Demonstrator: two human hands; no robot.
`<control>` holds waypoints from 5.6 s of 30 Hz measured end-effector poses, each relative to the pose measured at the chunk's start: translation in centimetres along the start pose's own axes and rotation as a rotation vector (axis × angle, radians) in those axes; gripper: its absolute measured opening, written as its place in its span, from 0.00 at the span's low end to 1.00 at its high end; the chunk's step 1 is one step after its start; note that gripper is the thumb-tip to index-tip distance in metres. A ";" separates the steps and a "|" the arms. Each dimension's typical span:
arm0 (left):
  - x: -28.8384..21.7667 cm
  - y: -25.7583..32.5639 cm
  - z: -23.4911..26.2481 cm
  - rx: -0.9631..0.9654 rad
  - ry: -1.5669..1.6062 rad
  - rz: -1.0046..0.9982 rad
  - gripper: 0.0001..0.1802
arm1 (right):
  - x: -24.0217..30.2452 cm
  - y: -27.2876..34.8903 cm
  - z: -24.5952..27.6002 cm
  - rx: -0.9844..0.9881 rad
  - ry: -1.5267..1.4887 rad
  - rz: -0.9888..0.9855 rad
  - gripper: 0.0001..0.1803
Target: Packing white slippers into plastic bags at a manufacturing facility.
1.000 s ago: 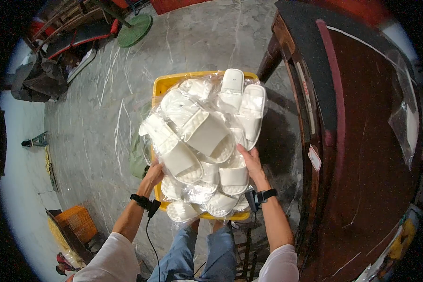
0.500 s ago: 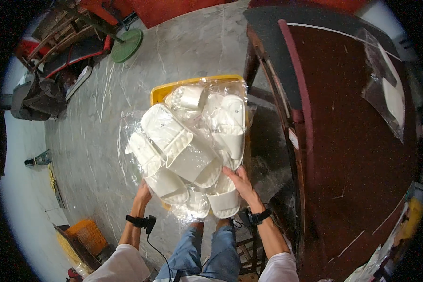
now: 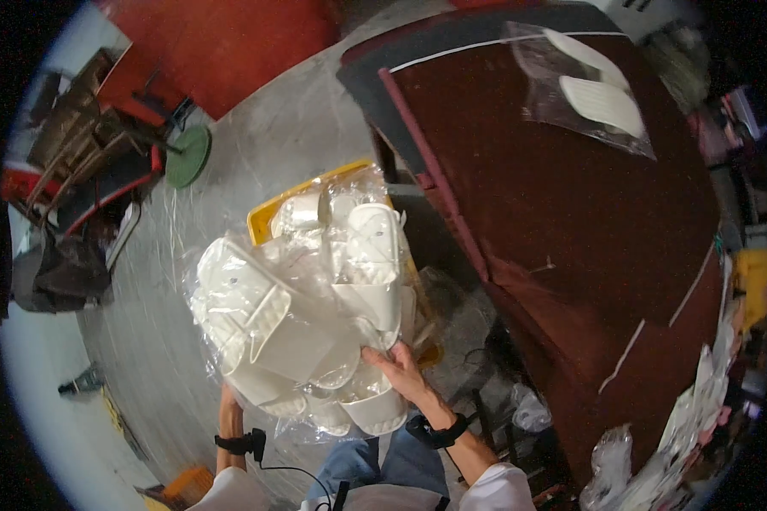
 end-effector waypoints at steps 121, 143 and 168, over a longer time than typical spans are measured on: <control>21.7 -35.8 9.8 -0.547 -0.919 0.183 0.56 | -33.9 -23.6 13.6 -0.493 -0.054 -0.336 0.29; 21.7 -32.3 8.4 0.074 -0.666 0.021 0.39 | -35.0 -30.1 11.1 -0.022 0.080 -0.374 0.36; -3.9 -6.1 -7.3 -0.076 -0.893 -0.390 0.10 | -17.8 -5.7 -3.2 0.043 -0.044 0.157 0.27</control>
Point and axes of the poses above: each hand's wrist, its own y-axis away from the middle knuckle, its own z-axis out of the back of the hand, x = y × z, the point moved 4 cm from there along -y, towards the middle knuckle, and after that the axes turned 4 degrees about -z, right-handed, at the moved point
